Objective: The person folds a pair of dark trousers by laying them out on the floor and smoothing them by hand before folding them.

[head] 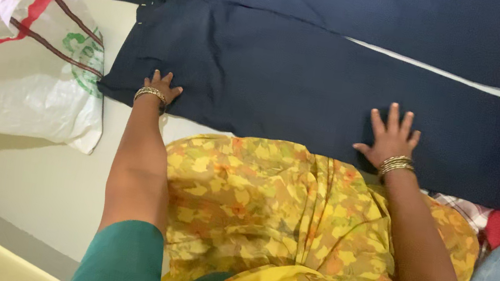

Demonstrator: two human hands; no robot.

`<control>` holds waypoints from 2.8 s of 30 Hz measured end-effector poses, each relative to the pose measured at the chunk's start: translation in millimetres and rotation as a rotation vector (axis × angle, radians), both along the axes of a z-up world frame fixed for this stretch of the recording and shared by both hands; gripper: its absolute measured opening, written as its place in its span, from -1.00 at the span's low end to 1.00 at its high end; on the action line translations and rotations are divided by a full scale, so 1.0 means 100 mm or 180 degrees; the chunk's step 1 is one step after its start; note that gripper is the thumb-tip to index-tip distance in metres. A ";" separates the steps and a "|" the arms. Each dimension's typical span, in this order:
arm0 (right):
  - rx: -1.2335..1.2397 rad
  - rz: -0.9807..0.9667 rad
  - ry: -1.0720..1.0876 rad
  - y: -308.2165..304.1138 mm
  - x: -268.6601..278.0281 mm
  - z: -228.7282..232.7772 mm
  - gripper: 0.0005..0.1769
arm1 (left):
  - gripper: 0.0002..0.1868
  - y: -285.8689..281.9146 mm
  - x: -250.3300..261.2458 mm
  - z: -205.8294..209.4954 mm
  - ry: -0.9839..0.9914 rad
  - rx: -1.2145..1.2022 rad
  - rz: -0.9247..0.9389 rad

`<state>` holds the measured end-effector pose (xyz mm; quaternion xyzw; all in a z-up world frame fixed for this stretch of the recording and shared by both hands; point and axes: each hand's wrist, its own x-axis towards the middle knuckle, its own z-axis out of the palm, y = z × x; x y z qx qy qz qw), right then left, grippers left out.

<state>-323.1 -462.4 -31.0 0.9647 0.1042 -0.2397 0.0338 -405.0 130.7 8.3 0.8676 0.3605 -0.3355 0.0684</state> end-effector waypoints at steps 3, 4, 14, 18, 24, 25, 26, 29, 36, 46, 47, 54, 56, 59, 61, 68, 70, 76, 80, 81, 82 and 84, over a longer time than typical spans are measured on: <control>0.0179 0.0458 -0.0333 0.26 -0.15 -0.18 0.19 | -0.40 0.05 0.13 0.08 -0.0685 0.0419 0.0285; 0.0048 0.0538 -0.0227 0.37 -0.21 -0.22 0.18 | -0.44 0.13 0.22 0.06 -0.0963 0.0611 0.0384; -0.0758 0.0461 0.1184 0.75 -0.02 0.20 0.38 | -0.21 1.62 1.02 -0.93 -0.3100 0.0460 0.0108; -0.0784 0.0438 0.1362 0.75 0.02 0.19 0.38 | -0.11 1.86 1.20 -1.11 -0.3025 0.0326 0.0560; -0.0904 0.0438 0.1346 0.78 0.02 0.20 0.38 | 0.03 1.99 1.21 -1.07 -0.2565 0.0184 0.1030; -0.0901 0.0442 0.1347 0.78 0.02 0.20 0.38 | 0.06 1.93 1.23 -0.98 -0.2516 0.0195 0.1001; -0.0899 0.0453 0.1356 0.77 0.02 0.20 0.38 | 0.06 1.85 1.24 -0.89 -0.2321 0.0267 0.1050; -0.0895 0.0478 0.1325 0.77 0.02 0.19 0.37 | 0.03 1.64 1.30 -0.63 -0.1795 0.0403 0.1267; -0.1064 0.0453 0.1487 0.82 0.06 0.19 0.38 | -0.62 2.02 1.43 -0.91 -0.2271 0.0248 0.0698; -0.1145 0.0472 0.1512 0.80 0.05 0.16 0.39 | -0.11 1.79 1.49 -0.83 -0.2293 -0.0031 0.0850; -0.1175 0.0469 0.1519 0.80 0.06 0.14 0.39 | -0.20 1.77 1.51 -0.79 -0.2322 0.0127 0.0858; -0.1083 0.0518 0.1422 0.76 0.03 0.13 0.39 | -0.61 1.99 1.46 -1.04 -0.3248 0.0695 -0.0273; -0.1105 0.0550 0.1387 0.77 0.03 0.12 0.39 | -0.62 2.04 1.46 -1.08 -0.3419 0.0605 -0.0607; -0.1201 0.0490 0.1445 0.79 0.02 0.12 0.39 | -0.60 2.07 1.39 -1.08 -0.3427 0.0148 -0.0949; -0.1105 0.0519 0.1394 0.78 0.01 0.14 0.37 | -0.53 2.01 1.38 -1.09 -0.3035 -0.0203 -0.0442; -0.1077 0.0492 0.1459 0.81 0.04 0.21 0.36 | -0.38 2.04 1.59 -1.06 -0.2143 0.0025 0.0269; -0.1173 0.0471 0.1496 0.84 0.04 0.21 0.37 | -0.45 2.03 1.52 -0.99 -0.2165 -0.0173 0.0341; -0.1041 0.0518 0.1448 0.79 0.05 0.20 0.37 | -0.53 2.28 1.32 -0.63 -0.3549 -0.3348 0.2286; -0.0997 0.0479 0.1430 0.79 0.04 0.22 0.37 | -0.58 2.36 1.34 -0.60 -0.3221 -0.1467 0.1542; -0.1041 0.0483 0.1464 0.81 0.05 0.23 0.38 | -0.55 2.36 1.37 -0.66 -0.3075 -0.0627 0.1201; -0.1081 0.0478 0.1493 0.82 0.05 0.23 0.38 | -0.52 2.35 1.42 -0.70 -0.2896 0.0200 0.0854; -0.1101 0.0481 0.1539 0.83 0.06 0.23 0.38 | -0.56 2.33 1.57 -0.73 -0.3269 0.0626 0.0271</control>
